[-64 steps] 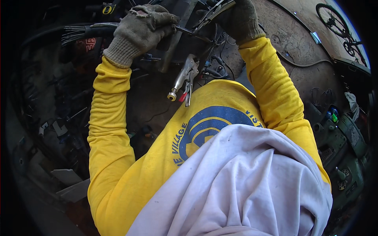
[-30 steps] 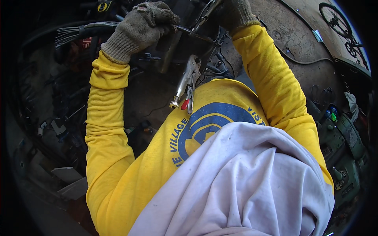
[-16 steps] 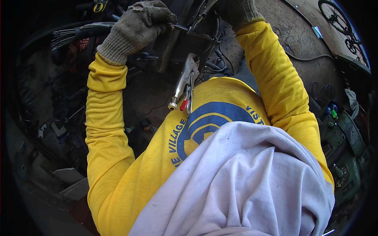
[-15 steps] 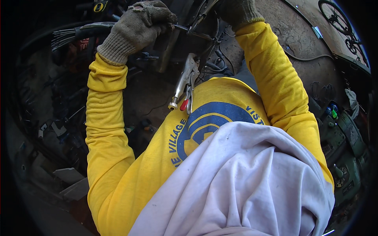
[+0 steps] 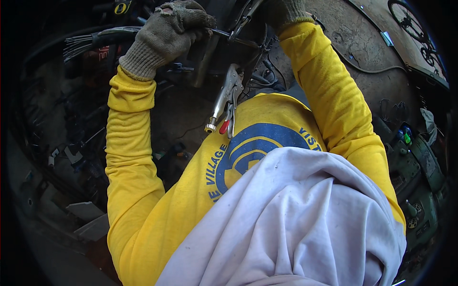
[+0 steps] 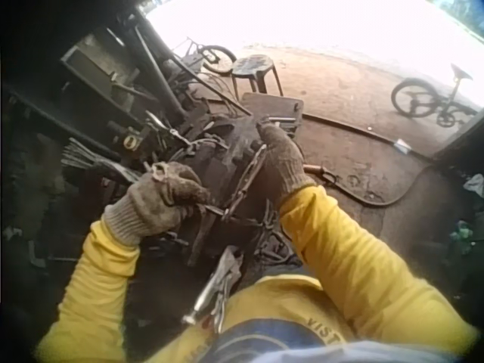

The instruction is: The person works on a metal frame, using a hammer and a rod to straighten and align components while a locking plier holds parts in place.

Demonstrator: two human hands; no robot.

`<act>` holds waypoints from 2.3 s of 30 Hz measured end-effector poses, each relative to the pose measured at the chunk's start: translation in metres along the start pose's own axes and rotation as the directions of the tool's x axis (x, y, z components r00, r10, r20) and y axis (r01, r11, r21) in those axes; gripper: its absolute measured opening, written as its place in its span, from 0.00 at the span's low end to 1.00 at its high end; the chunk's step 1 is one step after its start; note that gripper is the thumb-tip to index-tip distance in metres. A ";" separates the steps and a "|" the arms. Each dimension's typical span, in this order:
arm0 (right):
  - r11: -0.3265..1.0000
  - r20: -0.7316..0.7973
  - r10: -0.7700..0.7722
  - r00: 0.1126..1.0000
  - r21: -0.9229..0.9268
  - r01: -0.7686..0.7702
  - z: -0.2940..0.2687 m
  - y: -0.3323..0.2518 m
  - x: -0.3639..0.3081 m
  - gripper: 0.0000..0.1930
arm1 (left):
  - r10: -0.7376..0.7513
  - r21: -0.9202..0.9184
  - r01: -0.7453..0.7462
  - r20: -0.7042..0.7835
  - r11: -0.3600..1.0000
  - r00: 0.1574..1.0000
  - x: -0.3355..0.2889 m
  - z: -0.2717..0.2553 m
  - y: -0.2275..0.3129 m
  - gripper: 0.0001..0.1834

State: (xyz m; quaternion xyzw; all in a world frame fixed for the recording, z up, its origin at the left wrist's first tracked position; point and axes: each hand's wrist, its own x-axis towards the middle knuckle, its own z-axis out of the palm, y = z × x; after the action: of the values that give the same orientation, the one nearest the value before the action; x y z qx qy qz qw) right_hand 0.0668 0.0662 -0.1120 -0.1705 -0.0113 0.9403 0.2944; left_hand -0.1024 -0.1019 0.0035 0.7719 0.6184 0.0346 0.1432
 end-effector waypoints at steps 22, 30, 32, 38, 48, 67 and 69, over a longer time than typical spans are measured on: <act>0.993 0.094 -0.106 0.990 -0.036 0.109 0.020 -0.004 -0.021 0.09 | 0.018 0.104 -0.019 0.015 0.994 1.000 0.000 0.001 -0.001 0.14; 0.993 0.040 -0.118 0.992 -0.002 0.118 -0.003 0.004 -0.001 0.10 | 0.055 0.034 -0.054 -0.044 0.998 0.998 -0.003 0.001 -0.001 0.15; 0.993 0.042 -0.114 0.993 -0.001 0.114 0.002 0.006 -0.003 0.10 | 0.047 0.019 -0.046 -0.038 0.999 0.998 -0.001 0.000 0.000 0.15; 0.990 0.019 -0.138 0.990 -0.005 0.138 0.003 0.004 -0.006 0.11 | 0.004 -0.066 -0.008 -0.050 0.998 0.999 -0.002 0.003 0.000 0.13; 0.986 0.055 -0.166 0.985 -0.025 0.167 0.010 0.007 -0.025 0.15 | -0.102 -0.018 0.102 0.037 0.995 0.994 0.004 -0.004 0.010 0.13; 0.999 0.147 -0.052 0.988 0.020 0.049 -0.002 0.002 -0.006 0.14 | 0.013 0.008 -0.013 -0.021 1.000 1.000 -0.003 0.003 -0.003 0.14; 0.993 -0.122 -0.117 0.986 -0.028 0.114 0.004 0.006 -0.013 0.14 | 0.032 0.053 -0.030 -0.031 0.998 0.999 -0.003 0.002 -0.001 0.14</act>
State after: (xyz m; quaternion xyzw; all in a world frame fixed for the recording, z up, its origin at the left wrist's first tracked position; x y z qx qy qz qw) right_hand 0.0720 0.0541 -0.1047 -0.2304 -0.0126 0.9091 0.3468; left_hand -0.1033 -0.1049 0.0014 0.7842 0.6094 0.0326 0.1126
